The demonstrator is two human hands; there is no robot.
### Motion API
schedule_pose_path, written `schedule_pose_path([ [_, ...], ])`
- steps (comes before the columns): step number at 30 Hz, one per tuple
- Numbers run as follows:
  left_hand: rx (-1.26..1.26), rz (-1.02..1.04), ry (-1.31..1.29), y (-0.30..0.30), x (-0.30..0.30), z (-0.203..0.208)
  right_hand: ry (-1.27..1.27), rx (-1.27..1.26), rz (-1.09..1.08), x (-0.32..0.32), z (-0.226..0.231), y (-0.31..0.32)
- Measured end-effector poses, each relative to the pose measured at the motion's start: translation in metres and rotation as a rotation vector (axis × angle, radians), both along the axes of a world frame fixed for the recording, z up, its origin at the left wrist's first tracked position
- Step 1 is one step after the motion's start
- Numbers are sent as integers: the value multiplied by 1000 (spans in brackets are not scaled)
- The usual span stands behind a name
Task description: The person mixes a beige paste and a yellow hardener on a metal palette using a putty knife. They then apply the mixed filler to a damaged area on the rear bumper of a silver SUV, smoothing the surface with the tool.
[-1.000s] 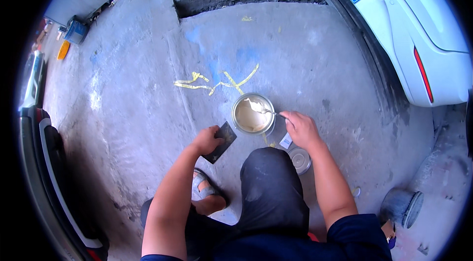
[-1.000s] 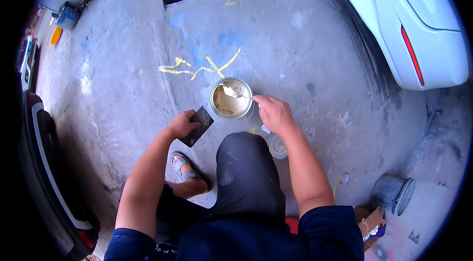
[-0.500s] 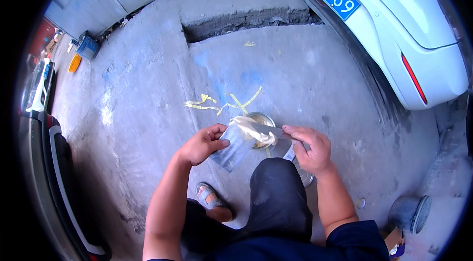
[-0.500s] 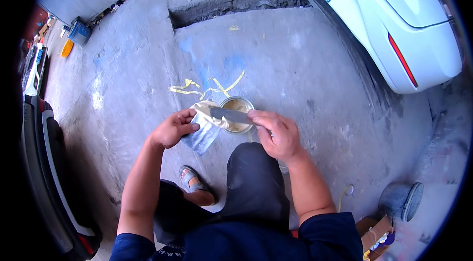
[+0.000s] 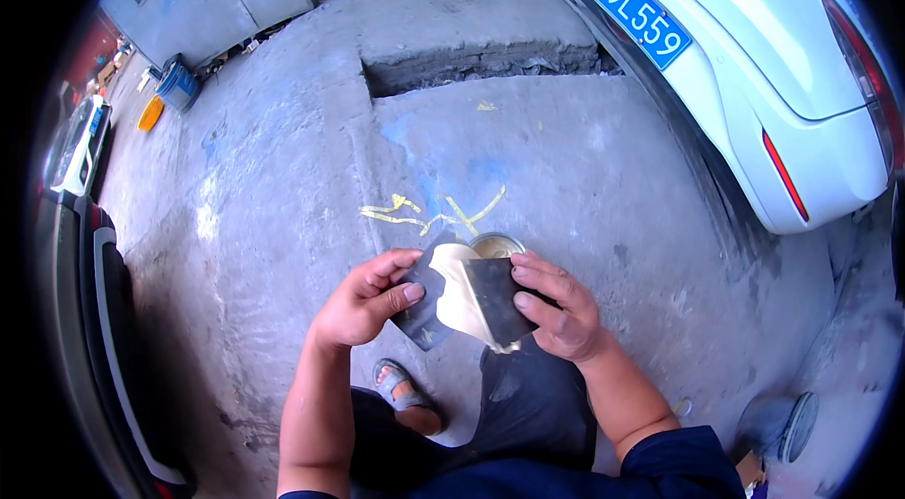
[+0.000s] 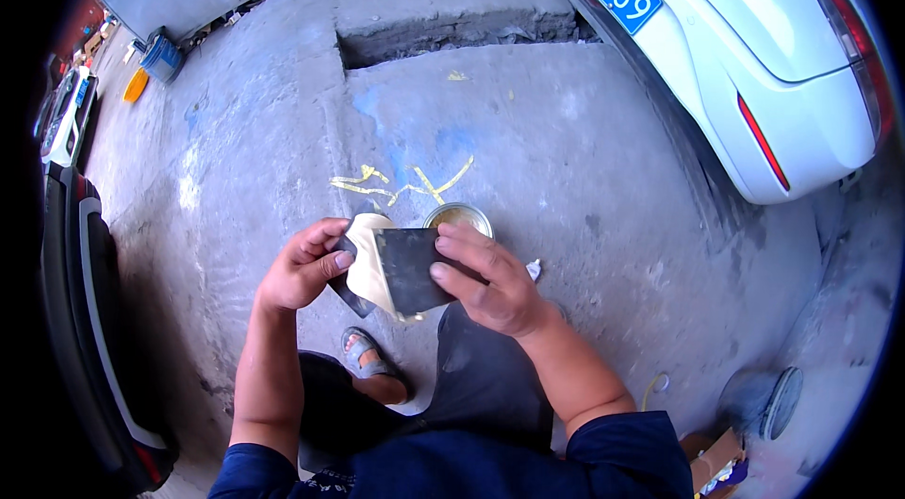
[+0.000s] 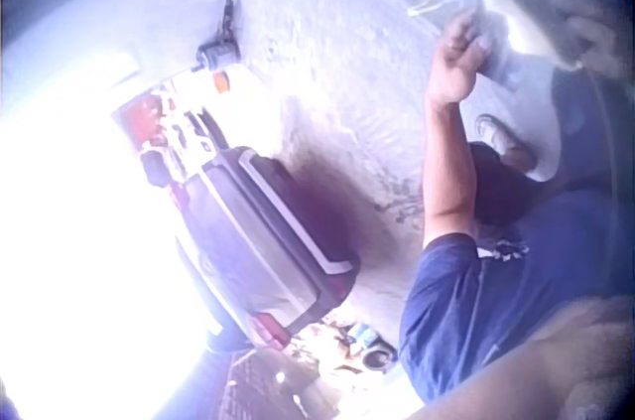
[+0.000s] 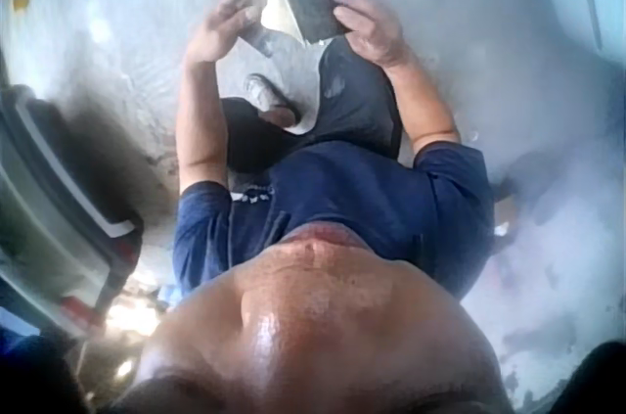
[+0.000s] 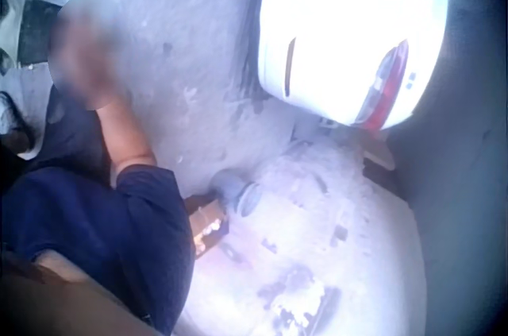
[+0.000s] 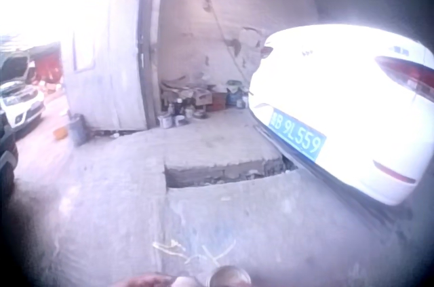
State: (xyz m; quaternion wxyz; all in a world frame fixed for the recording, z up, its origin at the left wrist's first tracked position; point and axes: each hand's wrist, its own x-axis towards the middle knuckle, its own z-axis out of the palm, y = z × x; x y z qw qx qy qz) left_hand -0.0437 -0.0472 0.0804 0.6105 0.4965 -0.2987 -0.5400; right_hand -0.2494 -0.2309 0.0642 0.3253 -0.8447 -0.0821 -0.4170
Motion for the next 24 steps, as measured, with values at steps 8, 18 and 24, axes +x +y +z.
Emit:
schedule_pose_path([
  [8, 11, 77, -264, 1, -5, 18, 72, 16, -141, 11, -7, 6],
  [18, -13, 186, -566, -6, -4, 11, 295, 24, -213, 34, 16, -1],
  [24, -20, 224, -390, -10, -2, 8, 324, 24, -222, 49, 4, -18],
])
